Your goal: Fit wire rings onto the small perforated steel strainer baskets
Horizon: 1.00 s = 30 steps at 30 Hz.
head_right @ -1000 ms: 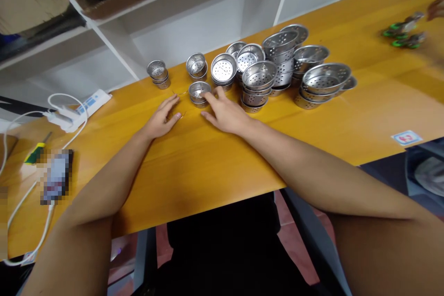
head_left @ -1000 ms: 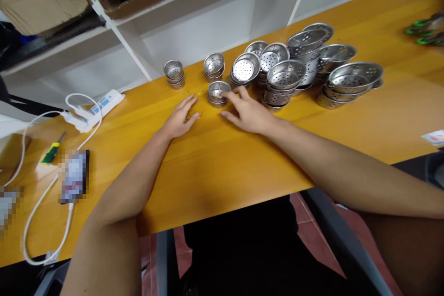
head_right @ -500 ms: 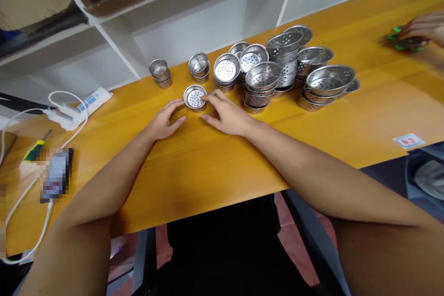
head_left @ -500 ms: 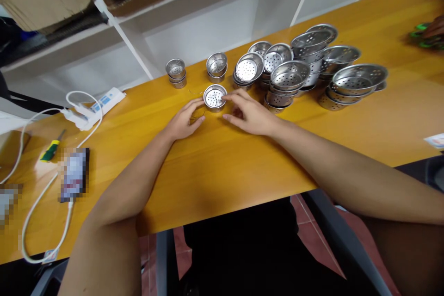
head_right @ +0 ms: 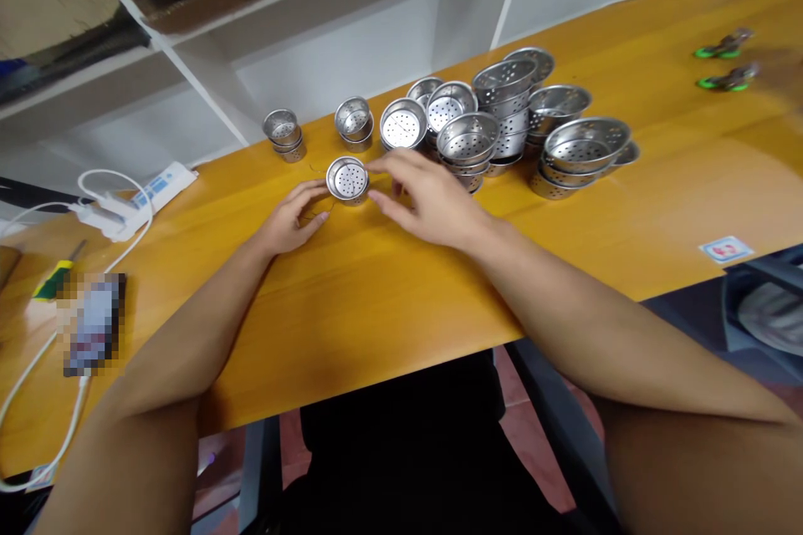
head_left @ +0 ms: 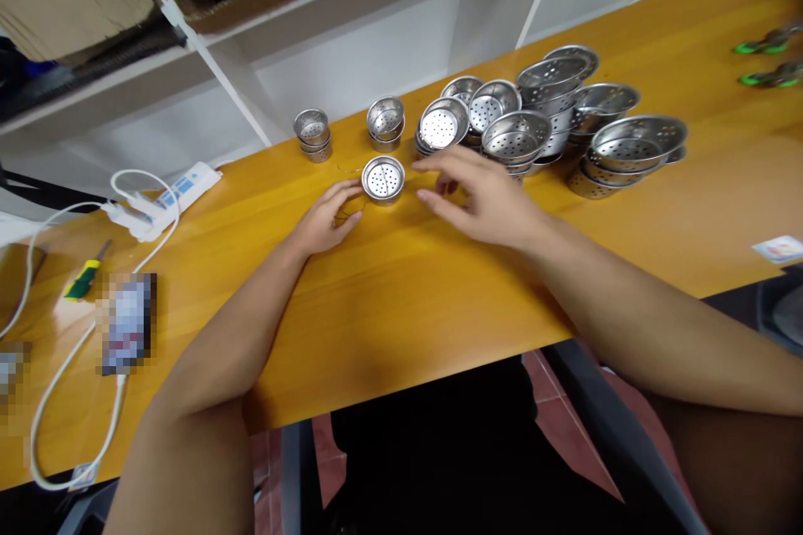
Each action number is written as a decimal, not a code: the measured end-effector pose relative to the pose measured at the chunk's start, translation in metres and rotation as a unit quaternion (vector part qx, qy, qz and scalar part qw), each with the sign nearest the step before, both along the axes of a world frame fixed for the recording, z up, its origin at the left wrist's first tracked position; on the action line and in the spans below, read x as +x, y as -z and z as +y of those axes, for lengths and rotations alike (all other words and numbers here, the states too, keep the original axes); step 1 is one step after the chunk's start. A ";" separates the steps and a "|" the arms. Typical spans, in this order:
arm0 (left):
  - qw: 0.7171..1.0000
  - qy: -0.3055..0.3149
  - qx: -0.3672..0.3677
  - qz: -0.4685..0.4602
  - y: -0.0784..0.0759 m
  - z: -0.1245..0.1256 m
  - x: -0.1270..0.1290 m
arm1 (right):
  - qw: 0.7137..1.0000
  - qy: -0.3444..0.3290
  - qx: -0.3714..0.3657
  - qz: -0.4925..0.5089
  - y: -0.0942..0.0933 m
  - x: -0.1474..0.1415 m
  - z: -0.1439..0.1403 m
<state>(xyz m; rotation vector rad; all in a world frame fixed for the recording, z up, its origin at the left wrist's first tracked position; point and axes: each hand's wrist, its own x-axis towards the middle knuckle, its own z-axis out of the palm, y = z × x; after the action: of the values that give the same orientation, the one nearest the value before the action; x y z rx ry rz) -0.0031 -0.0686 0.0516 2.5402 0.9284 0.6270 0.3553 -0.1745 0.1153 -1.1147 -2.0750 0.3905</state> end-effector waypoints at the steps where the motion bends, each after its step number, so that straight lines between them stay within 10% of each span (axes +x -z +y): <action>1: 1.000 -0.002 0.001 0.001 0.000 0.000 -0.001 | 0.999 0.025 0.034 0.003 -0.013 0.007 -0.008; 6: 1.000 -0.004 0.000 0.004 0.001 0.001 -0.002 | 0.964 0.196 0.174 0.035 -0.048 0.072 -0.030; 11: 1.000 -0.011 -0.002 0.001 0.003 0.002 -0.002 | 0.976 0.171 0.074 -0.114 0.000 0.122 -0.016; 16: 1.000 -0.016 -0.005 0.003 0.002 0.002 -0.002 | 0.976 0.183 0.035 -0.113 0.034 0.114 -0.010; 30: 1.000 -0.004 0.000 0.008 0.003 0.004 -0.004 | 0.985 0.132 0.099 0.044 0.030 0.087 -0.012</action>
<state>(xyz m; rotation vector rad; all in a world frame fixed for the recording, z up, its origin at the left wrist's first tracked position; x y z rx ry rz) -0.0070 -0.0648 0.0483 2.5464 0.9448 0.6102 0.4419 -0.1863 0.0858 -1.2081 -1.8151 0.1006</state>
